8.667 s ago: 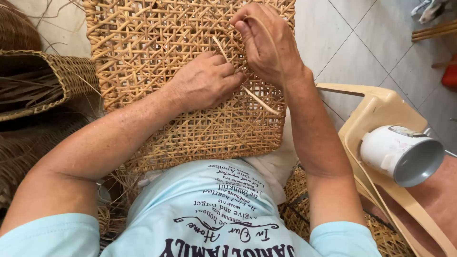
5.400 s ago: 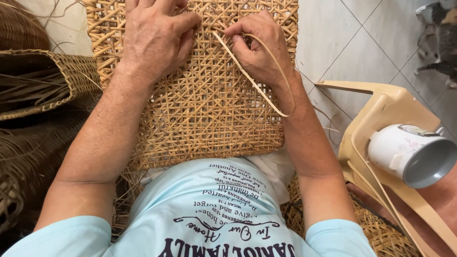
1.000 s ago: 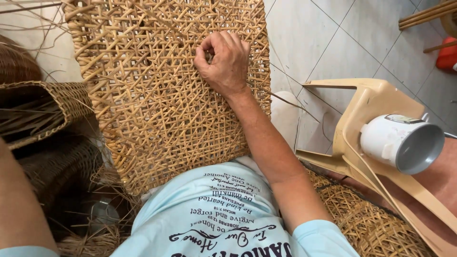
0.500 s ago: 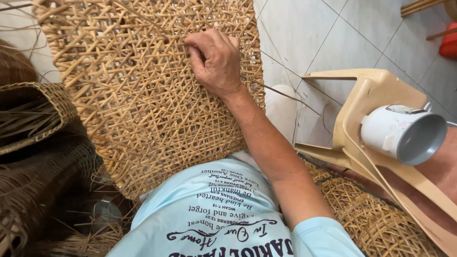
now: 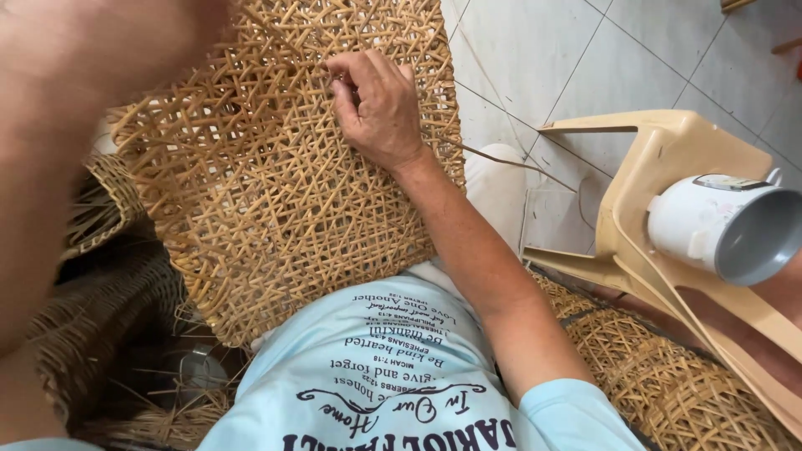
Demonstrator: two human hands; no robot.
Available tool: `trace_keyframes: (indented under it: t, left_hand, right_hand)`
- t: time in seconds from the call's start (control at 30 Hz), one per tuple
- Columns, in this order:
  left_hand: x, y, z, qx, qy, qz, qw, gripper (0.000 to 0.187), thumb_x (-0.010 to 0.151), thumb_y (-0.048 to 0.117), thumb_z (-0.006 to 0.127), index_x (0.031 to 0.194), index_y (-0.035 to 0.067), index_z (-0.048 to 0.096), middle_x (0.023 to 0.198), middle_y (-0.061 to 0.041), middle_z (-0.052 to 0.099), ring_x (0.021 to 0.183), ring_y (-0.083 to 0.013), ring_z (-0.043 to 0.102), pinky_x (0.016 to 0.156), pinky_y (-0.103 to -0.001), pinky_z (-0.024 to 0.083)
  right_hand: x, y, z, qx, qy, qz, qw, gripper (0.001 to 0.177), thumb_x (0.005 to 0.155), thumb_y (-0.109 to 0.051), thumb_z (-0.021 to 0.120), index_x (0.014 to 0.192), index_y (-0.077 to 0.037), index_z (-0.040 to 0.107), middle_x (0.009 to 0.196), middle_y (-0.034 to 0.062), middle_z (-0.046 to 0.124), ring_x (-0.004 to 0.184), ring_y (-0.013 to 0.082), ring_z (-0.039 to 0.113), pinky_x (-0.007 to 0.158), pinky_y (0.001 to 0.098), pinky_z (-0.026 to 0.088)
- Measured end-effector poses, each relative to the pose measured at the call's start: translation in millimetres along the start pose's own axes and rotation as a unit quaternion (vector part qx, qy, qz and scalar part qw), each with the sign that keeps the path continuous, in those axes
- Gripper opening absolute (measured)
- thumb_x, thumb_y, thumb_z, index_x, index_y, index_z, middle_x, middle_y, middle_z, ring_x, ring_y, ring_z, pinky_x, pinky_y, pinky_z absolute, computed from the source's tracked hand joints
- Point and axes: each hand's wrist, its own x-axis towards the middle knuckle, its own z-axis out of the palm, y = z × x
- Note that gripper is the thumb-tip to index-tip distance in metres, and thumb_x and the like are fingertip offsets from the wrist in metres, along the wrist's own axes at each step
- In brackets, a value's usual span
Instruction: The person is weaving a rattan mat, threading thin strips through a frame using a guide tool and trimming excess material with scissors.
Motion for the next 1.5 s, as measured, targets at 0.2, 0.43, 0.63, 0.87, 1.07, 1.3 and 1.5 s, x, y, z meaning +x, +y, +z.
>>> trace_keyframes:
  t: [0.2,0.43,0.63,0.87,1.07,1.3,1.5]
  left_hand:
    - [22.9,7.8,92.2,0.074,0.174,0.104,0.976,0.036,0.116,0.056,0.066,0.114,0.022,0.076,0.096,0.003,0.071,0.073,-0.0092,0.065,0.065,-0.025,0.056]
    - [41.2,-2.4,111.7,-0.176,0.123,0.035,0.976,0.032,0.117,0.031,0.083,0.093,0.01,0.08,0.066,-0.006,0.069,0.041,-0.0178,0.055,0.038,-0.032,0.047]
    - [45.6,-14.3,151.2,-0.19,0.254,0.08,0.945,0.034,0.113,0.017,0.096,0.089,0.009,0.073,0.071,-0.003,0.063,0.055,-0.0163,0.055,0.052,-0.03,0.05]
    - [47.8,-23.9,168.2,-0.119,0.316,-0.005,0.941,0.039,0.109,0.054,0.1,0.099,0.02,0.084,0.064,0.003,0.062,0.059,-0.0153,0.058,0.065,-0.033,0.054]
    - [38.9,-36.8,165.5,-0.092,0.249,-0.1,0.959,0.031,0.114,0.06,0.089,0.109,0.03,0.085,0.077,0.005,0.075,0.052,-0.0126,0.06,0.049,-0.034,0.054]
    - [32.3,-46.6,168.0,-0.129,0.22,-0.096,0.962,0.037,0.12,0.053,0.083,0.126,0.016,0.083,0.083,-0.008,0.076,0.062,-0.0221,0.068,0.057,-0.04,0.059]
    - [31.2,-33.3,159.7,-0.127,0.241,-0.085,0.958,0.036,0.121,0.052,0.083,0.125,0.016,0.083,0.083,-0.007,0.075,0.062,-0.0217,0.068,0.057,-0.04,0.059]
  right_hand:
    - [-5.9,0.7,-8.1,0.015,0.014,-0.012,1.0,0.016,0.091,-0.009,0.063,0.1,-0.019,0.069,0.088,-0.0021,0.06,0.073,0.0123,0.051,0.068,0.0321,0.042]
    - [-6.5,-4.2,-4.3,-0.028,0.007,-0.022,0.999,0.009,0.094,-0.014,0.068,0.097,-0.021,0.073,0.081,-0.0051,0.056,0.068,0.0109,0.047,0.066,0.0323,0.039]
    - [-0.2,-10.7,-8.5,-0.078,-0.005,-0.036,0.996,0.006,0.092,-0.015,0.068,0.092,-0.02,0.071,0.082,-0.0037,0.053,0.068,0.0126,0.044,0.068,0.0344,0.037]
    - [4.7,-15.1,-16.6,-0.067,-0.035,-0.034,0.997,0.017,0.09,-0.009,0.066,0.103,-0.019,0.073,0.088,-0.0024,0.055,0.073,0.0136,0.048,0.076,0.0368,0.04]
    - [-15.0,-7.8,-36.7,0.072,0.012,-0.02,0.997,0.026,0.091,0.001,0.065,0.112,-0.013,0.068,0.099,0.0043,0.063,0.085,0.019,0.058,0.081,0.0349,0.053]
    - [-65.1,-4.8,-125.8,-0.085,-0.02,0.12,0.989,0.052,0.092,-0.016,0.07,0.141,-0.014,0.054,0.139,0.01,0.052,0.129,0.0266,0.049,0.111,0.0472,0.038]
    - [-113.4,-12.8,-157.7,0.131,-0.082,0.289,0.945,0.055,0.101,-0.024,0.064,0.146,0.003,0.046,0.124,0.0188,0.062,0.1,0.0253,0.064,0.087,0.0386,0.055]
